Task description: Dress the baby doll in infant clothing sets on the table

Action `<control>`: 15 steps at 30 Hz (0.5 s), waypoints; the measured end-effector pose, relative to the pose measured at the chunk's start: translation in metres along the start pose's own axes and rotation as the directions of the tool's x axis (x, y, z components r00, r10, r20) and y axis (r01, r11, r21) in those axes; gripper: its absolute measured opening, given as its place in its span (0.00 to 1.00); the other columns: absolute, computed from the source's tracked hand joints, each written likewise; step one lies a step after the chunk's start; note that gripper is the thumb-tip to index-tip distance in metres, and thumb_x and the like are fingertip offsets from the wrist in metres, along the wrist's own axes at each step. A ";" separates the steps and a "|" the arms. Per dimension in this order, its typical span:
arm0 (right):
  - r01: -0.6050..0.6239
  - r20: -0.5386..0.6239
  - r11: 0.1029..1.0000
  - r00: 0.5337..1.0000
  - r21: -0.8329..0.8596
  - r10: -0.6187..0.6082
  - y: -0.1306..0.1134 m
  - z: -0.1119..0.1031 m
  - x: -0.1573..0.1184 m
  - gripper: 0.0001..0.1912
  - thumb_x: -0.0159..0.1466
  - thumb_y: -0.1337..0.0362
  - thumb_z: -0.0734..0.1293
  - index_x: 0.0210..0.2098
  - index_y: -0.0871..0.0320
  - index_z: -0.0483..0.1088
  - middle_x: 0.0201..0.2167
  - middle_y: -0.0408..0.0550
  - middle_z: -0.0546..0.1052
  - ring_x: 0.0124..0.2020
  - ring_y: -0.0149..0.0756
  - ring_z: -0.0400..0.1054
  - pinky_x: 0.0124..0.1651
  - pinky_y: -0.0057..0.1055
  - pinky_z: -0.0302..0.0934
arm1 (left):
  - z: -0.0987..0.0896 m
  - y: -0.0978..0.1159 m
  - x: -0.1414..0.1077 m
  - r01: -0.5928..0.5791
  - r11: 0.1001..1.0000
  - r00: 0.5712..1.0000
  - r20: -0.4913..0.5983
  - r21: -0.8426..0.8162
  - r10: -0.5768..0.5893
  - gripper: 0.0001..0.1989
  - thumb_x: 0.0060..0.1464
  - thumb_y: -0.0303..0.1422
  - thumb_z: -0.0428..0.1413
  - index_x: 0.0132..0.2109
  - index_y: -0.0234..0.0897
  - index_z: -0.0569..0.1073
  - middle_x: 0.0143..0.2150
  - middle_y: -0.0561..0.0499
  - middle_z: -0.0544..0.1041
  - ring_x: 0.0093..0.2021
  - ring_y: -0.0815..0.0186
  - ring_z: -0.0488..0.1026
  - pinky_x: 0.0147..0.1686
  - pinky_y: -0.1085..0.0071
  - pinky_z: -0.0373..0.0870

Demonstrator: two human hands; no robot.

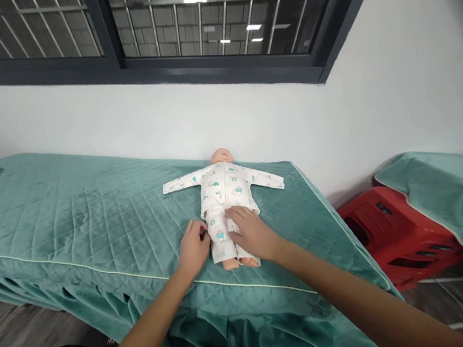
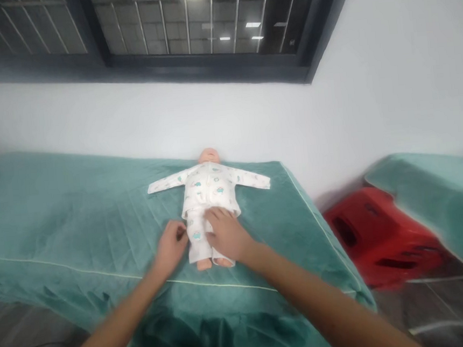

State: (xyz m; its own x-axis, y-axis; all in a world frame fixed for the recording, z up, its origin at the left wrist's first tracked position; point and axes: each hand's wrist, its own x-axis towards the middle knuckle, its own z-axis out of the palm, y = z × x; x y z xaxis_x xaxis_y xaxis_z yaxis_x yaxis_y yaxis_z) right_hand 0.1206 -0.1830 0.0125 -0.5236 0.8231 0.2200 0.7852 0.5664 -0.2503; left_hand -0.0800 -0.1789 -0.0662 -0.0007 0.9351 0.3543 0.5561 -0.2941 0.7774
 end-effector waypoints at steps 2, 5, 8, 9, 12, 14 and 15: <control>-0.020 0.046 0.996 0.999 0.084 0.016 -0.005 -0.002 -0.021 0.16 0.63 0.67 0.66 0.51 0.56 0.68 0.62 0.54 0.68 0.65 0.46 0.58 0.64 0.47 0.55 | -0.004 0.006 -0.026 -0.067 0.998 0.990 0.126 -0.018 0.069 0.07 0.52 0.22 0.50 0.36 0.39 0.67 0.37 0.52 0.70 0.38 0.63 0.69 0.41 0.67 0.66; -0.024 0.080 0.997 0.997 0.076 0.018 -0.012 0.001 -0.043 0.11 0.62 0.68 0.66 0.45 0.55 0.72 0.67 0.53 0.63 0.69 0.49 0.52 0.65 0.51 0.53 | -0.007 0.013 -0.058 -0.124 0.992 0.968 0.221 0.015 0.117 0.08 0.51 0.23 0.52 0.37 0.40 0.68 0.39 0.51 0.72 0.42 0.61 0.70 0.43 0.64 0.65; -0.023 0.050 1.000 0.998 -0.020 0.024 -0.022 0.011 -0.050 0.09 0.61 0.70 0.67 0.42 0.58 0.73 0.68 0.57 0.62 0.70 0.54 0.50 0.66 0.56 0.51 | -0.004 0.019 -0.071 -0.092 0.996 0.972 0.220 0.020 0.086 0.07 0.52 0.24 0.53 0.38 0.40 0.68 0.41 0.50 0.73 0.43 0.60 0.70 0.44 0.63 0.65; -0.028 0.033 0.999 0.999 -0.046 0.029 -0.026 0.014 -0.049 0.09 0.61 0.70 0.67 0.42 0.59 0.73 0.67 0.59 0.63 0.70 0.55 0.51 0.66 0.58 0.51 | -0.003 0.021 -0.071 -0.059 0.998 0.978 0.203 0.012 0.055 0.05 0.53 0.25 0.53 0.38 0.39 0.68 0.40 0.50 0.73 0.41 0.60 0.70 0.43 0.63 0.65; -0.050 -0.021 0.995 0.999 -0.083 0.049 -0.034 0.022 -0.043 0.09 0.61 0.70 0.68 0.42 0.61 0.74 0.64 0.61 0.66 0.68 0.57 0.53 0.66 0.60 0.50 | 0.001 0.024 -0.067 0.058 0.998 0.986 0.157 -0.030 -0.053 0.02 0.56 0.28 0.51 0.37 0.39 0.68 0.36 0.51 0.72 0.37 0.62 0.69 0.40 0.65 0.64; -0.073 -0.051 0.995 0.996 -0.070 0.069 -0.037 0.023 -0.040 0.08 0.61 0.71 0.68 0.40 0.60 0.74 0.64 0.59 0.67 0.68 0.56 0.54 0.66 0.59 0.50 | 0.001 0.027 -0.064 0.113 0.990 0.983 0.154 -0.086 -0.099 0.02 0.57 0.29 0.51 0.36 0.39 0.68 0.34 0.52 0.71 0.35 0.63 0.68 0.38 0.66 0.63; -0.085 -0.067 0.995 0.994 -0.050 0.082 -0.038 0.023 -0.039 0.07 0.61 0.72 0.68 0.39 0.59 0.74 0.63 0.58 0.68 0.67 0.55 0.55 0.66 0.58 0.51 | -0.001 0.029 -0.063 0.138 0.983 0.980 0.159 -0.122 -0.118 0.02 0.57 0.30 0.51 0.35 0.39 0.67 0.33 0.53 0.71 0.35 0.63 0.67 0.38 0.67 0.62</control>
State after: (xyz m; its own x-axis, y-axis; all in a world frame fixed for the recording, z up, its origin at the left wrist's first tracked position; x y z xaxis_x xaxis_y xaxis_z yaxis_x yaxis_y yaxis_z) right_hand 0.1037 -0.2362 -0.0081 -0.4342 0.8622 0.2609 0.8427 0.4912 -0.2206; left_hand -0.0647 -0.2469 -0.0659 0.0655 0.9828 0.1727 0.4450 -0.1836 0.8765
